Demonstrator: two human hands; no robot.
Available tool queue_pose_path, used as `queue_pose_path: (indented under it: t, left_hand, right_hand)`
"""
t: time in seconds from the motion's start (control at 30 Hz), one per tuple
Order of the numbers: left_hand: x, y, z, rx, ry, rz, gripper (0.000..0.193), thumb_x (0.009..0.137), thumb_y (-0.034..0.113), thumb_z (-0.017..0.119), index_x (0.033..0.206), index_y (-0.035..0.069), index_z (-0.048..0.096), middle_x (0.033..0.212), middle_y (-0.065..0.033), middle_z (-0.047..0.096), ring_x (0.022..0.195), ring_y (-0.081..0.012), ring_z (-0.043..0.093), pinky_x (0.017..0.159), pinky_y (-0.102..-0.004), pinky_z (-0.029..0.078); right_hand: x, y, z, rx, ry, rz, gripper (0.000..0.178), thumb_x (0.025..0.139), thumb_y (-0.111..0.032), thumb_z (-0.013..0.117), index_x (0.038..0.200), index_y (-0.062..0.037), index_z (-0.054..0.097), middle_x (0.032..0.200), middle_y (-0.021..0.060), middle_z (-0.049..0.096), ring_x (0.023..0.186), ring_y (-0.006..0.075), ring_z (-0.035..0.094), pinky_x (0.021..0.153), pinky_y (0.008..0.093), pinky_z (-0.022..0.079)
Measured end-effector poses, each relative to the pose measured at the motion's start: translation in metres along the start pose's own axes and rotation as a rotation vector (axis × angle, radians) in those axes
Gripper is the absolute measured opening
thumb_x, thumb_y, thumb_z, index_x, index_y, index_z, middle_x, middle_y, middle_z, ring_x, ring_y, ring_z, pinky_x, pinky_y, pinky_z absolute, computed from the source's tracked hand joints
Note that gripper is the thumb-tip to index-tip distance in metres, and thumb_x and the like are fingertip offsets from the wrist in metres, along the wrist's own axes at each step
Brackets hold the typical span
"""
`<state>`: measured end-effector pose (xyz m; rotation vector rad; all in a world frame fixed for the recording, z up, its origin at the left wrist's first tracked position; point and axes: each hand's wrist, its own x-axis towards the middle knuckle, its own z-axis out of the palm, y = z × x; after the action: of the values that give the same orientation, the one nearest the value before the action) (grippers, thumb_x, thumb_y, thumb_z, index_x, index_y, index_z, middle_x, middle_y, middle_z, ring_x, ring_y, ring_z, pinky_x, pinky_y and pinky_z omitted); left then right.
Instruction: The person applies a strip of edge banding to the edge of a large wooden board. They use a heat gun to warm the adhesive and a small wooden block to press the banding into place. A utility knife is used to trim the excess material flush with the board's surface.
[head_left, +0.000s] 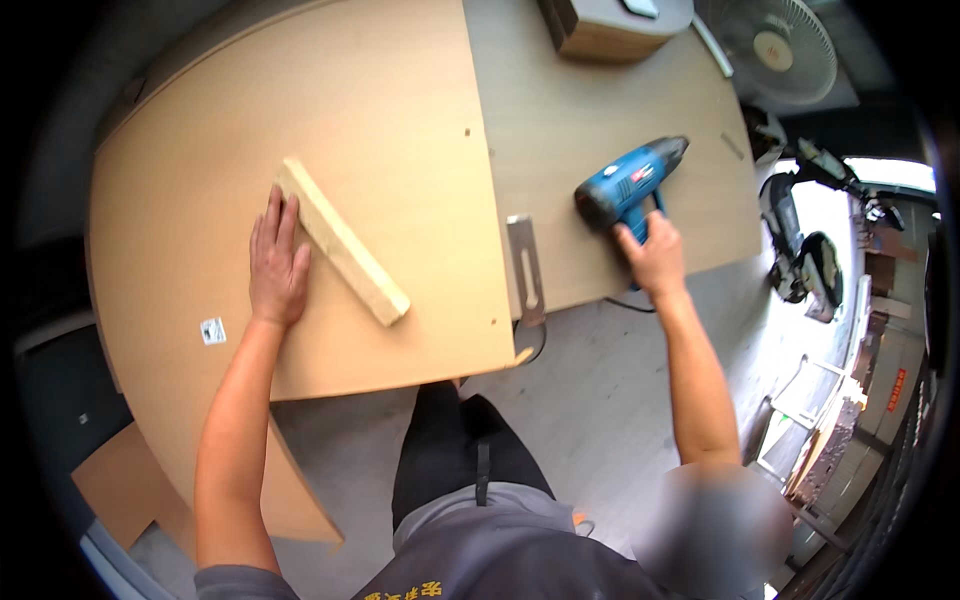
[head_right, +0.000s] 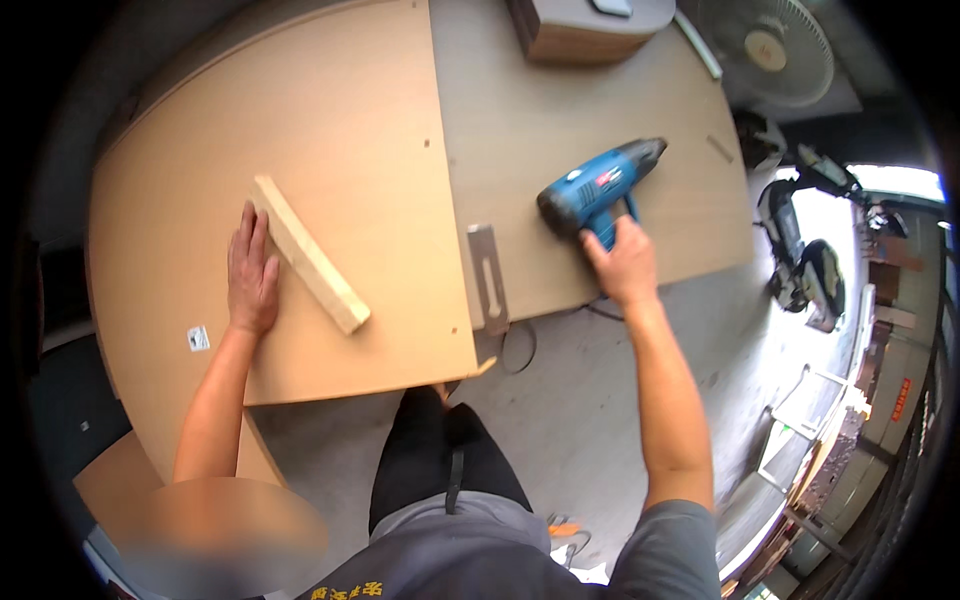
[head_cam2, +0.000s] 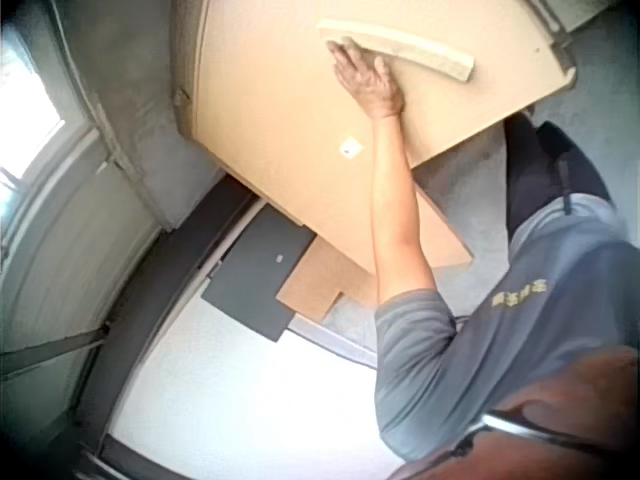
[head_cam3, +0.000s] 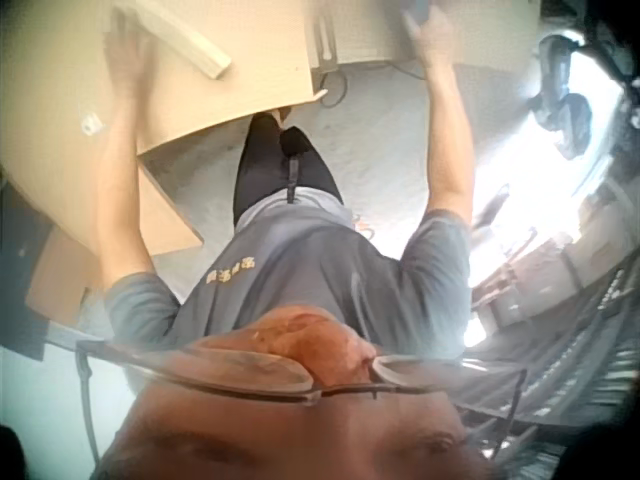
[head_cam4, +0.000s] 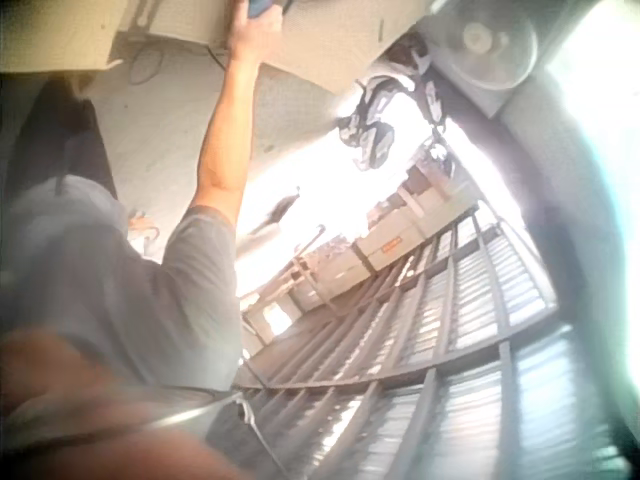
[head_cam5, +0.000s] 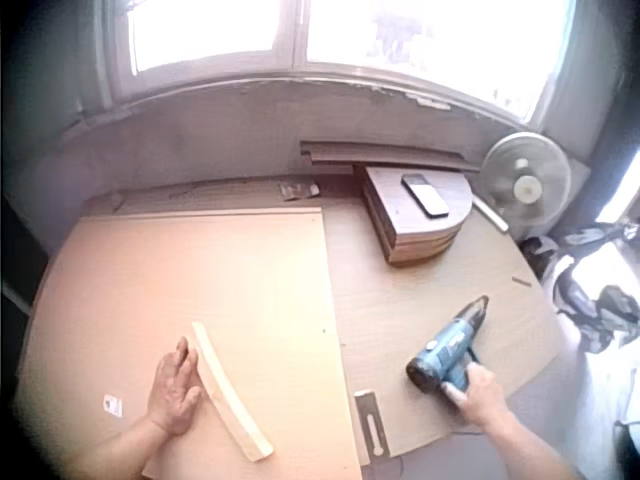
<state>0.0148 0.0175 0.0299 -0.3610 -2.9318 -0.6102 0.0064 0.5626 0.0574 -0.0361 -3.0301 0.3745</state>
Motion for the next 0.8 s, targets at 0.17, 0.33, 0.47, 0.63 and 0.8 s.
queue_pose_path:
  t: [0.17, 0.33, 0.47, 0.63, 0.8]
  left_hand:
    - [-0.005, -0.001, -0.002, -0.064, 0.054, -0.096, 0.064, 0.096, 0.033, 0.055, 0.153, 0.011, 0.04, 0.163, -0.0172, 0.032, 0.151, -0.0364, 0.028, 0.124, -0.053, 0.018]
    - [0.036, 0.086, 0.045, -0.157, 0.215, -0.566, 0.079, 0.09, 0.031, 0.068, 0.153, 0.002, 0.032, 0.156, -0.027, 0.035, 0.148, -0.0425, 0.03, 0.124, -0.0533, 0.015]
    - [0.039, 0.103, 0.042, -0.416, 0.528, -0.644, 0.078, 0.09, 0.019, 0.065, 0.155, 0.0, 0.027, 0.153, -0.0253, 0.038, 0.144, -0.0374, 0.036, 0.121, -0.0484, 0.028]
    - [-0.093, 0.173, 0.004, -1.268, 1.076, -1.001, 0.053, 0.099, 0.02, 0.048, 0.149, 0.003, 0.038, 0.128, -0.017, 0.056, 0.116, -0.0269, 0.057, 0.1, -0.0394, 0.048]
    - [-0.215, 0.253, 0.08, -1.514, 1.405, -1.533, 0.043, 0.106, 0.044, 0.043, 0.121, 0.007, 0.058, 0.096, -0.008, 0.061, 0.082, -0.0201, 0.058, 0.07, -0.0344, 0.053]
  right_hand:
    - [0.033, -0.018, -0.005, -0.077, -0.077, 0.06, 0.041, 0.085, -0.032, 0.078, 0.098, 0.0014, 0.059, 0.096, 0.0257, 0.064, 0.093, 0.0448, 0.063, 0.082, 0.0519, 0.051]
    - [0.052, -0.103, -0.05, -0.065, -0.013, -0.295, 0.056, 0.086, -0.018, 0.074, 0.134, 0.0035, 0.055, 0.132, 0.023, 0.057, 0.122, 0.0394, 0.056, 0.105, 0.0468, 0.046]
    - [0.094, -0.219, 0.007, 0.214, -0.164, -0.807, 0.056, 0.091, -0.023, 0.068, 0.142, -0.007, 0.052, 0.148, 0.0189, 0.048, 0.136, 0.0389, 0.047, 0.114, 0.0475, 0.039]
    - [0.118, -0.242, 0.107, -0.013, -0.244, -1.064, 0.069, 0.1, -0.048, 0.047, 0.157, -0.0116, 0.036, 0.165, 0.017, 0.027, 0.154, 0.0349, 0.02, 0.126, 0.0455, 0.015]
    - [0.107, -0.254, 0.076, -0.036, -0.345, -0.965, 0.066, 0.101, -0.042, 0.044, 0.157, -0.008, 0.037, 0.167, 0.018, 0.023, 0.157, 0.0319, 0.014, 0.128, 0.0441, 0.01]
